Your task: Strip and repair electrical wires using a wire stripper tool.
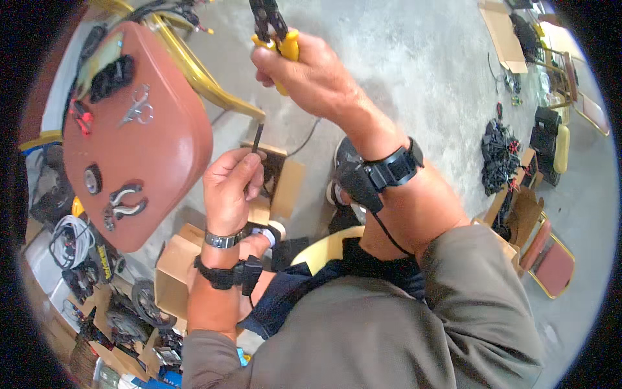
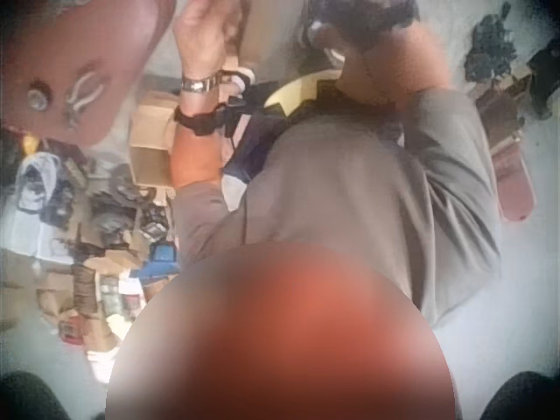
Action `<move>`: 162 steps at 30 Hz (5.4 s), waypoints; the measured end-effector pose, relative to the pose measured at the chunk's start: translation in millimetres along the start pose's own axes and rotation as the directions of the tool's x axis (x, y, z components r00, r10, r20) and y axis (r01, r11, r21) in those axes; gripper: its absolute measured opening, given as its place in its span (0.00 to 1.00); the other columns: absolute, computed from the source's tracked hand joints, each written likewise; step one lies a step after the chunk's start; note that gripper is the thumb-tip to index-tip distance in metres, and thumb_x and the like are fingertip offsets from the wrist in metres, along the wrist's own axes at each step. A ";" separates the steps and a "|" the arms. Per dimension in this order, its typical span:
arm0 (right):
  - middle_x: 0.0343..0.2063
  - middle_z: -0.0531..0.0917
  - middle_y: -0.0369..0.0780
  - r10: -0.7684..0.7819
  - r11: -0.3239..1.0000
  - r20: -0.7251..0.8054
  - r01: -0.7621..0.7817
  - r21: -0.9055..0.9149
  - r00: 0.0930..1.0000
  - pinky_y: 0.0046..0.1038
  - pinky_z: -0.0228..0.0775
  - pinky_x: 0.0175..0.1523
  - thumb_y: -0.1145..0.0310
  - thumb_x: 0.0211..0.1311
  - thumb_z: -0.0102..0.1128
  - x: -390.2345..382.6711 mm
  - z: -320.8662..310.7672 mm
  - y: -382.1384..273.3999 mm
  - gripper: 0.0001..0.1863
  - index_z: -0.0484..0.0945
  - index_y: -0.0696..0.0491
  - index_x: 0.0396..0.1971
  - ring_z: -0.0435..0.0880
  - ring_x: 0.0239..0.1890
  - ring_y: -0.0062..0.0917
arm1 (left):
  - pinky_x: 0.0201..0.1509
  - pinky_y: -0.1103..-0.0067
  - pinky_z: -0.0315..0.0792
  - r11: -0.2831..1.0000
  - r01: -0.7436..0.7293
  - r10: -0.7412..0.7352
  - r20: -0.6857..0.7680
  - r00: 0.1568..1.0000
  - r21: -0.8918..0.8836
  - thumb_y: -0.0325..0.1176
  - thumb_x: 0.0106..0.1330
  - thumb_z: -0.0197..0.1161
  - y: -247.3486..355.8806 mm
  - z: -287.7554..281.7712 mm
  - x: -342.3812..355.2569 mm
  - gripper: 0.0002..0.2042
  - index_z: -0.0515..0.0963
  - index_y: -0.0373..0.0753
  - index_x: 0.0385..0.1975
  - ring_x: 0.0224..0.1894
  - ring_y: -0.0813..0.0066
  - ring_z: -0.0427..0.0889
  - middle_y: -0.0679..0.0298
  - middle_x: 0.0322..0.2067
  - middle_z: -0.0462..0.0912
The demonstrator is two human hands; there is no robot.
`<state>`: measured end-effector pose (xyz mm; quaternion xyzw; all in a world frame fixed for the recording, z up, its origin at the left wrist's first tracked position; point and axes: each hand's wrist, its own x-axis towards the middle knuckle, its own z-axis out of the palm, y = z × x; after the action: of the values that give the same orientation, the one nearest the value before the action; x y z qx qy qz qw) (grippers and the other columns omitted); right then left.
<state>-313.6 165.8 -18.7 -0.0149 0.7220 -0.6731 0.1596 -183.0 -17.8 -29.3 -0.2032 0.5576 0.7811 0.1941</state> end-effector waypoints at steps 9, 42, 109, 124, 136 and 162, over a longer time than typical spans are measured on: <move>0.25 0.81 0.32 -0.011 0.994 0.020 0.013 -0.108 1.000 0.24 0.70 0.38 0.52 0.69 0.61 -18.6 -5.3 -11.1 0.19 0.80 0.55 0.34 0.77 0.31 0.15 | 0.23 0.83 0.61 0.981 -0.074 0.067 -0.044 0.997 -0.177 0.32 0.72 0.59 5.4 -4.3 -14.6 0.11 0.80 0.30 0.45 0.21 0.79 0.70 0.64 0.24 0.78; 0.37 0.85 0.55 -0.202 0.958 0.125 0.223 -0.183 0.971 0.43 0.77 0.46 0.68 0.56 0.61 -70.5 7.0 -45.5 0.16 0.80 0.57 0.44 0.85 0.43 0.50 | 0.13 0.79 0.59 0.968 -0.210 0.226 0.115 0.967 -0.136 0.39 0.72 0.55 1.5 31.5 -19.3 0.09 0.73 0.41 0.35 0.12 0.75 0.65 0.65 0.16 0.72; 0.40 0.83 0.41 -0.532 0.247 0.391 0.579 -0.777 0.752 0.38 0.69 0.52 0.71 0.58 0.58 -97.9 35.3 -24.9 0.25 0.74 0.56 0.58 0.81 0.45 0.36 | 0.28 0.81 0.72 0.867 -0.488 0.498 -0.144 0.855 0.099 0.31 0.74 0.61 20.9 -22.3 -59.5 0.08 0.80 0.31 0.42 0.26 0.75 0.78 0.60 0.28 0.81; 0.40 0.83 0.41 -0.538 0.244 0.385 0.576 -0.780 0.750 0.37 0.69 0.51 0.70 0.59 0.58 -100.7 36.4 -25.7 0.25 0.74 0.56 0.58 0.81 0.45 0.36 | 0.26 0.84 0.69 0.868 -0.461 0.491 -0.176 0.853 0.185 0.30 0.73 0.63 21.8 -18.3 -61.6 0.06 0.81 0.34 0.39 0.22 0.80 0.77 0.63 0.26 0.83; 0.39 0.83 0.42 -0.476 0.328 0.375 0.557 -0.763 0.795 0.39 0.69 0.51 0.73 0.57 0.60 -104.4 33.2 -28.0 0.22 0.76 0.56 0.53 0.81 0.44 0.37 | 0.26 0.83 0.70 0.865 -0.463 0.495 -0.169 0.852 0.195 0.29 0.73 0.62 20.0 -18.7 -60.4 0.06 0.81 0.33 0.40 0.23 0.79 0.77 0.61 0.27 0.83; 0.36 0.78 0.42 -0.437 0.448 0.349 0.537 -0.715 0.829 0.40 0.70 0.50 0.75 0.56 0.58 -96.8 36.7 -25.2 0.11 0.76 0.55 0.40 0.79 0.44 0.39 | 0.20 0.85 0.58 0.862 -0.501 0.491 -0.115 0.863 -0.075 0.30 0.71 0.65 18.0 -19.6 -62.4 0.06 0.80 0.35 0.41 0.18 0.83 0.64 0.67 0.23 0.76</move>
<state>-217.5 150.8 24.8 -0.3283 0.8959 -0.2984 -0.0232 -138.0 -46.7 12.5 -0.0984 0.5587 0.8220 -0.0501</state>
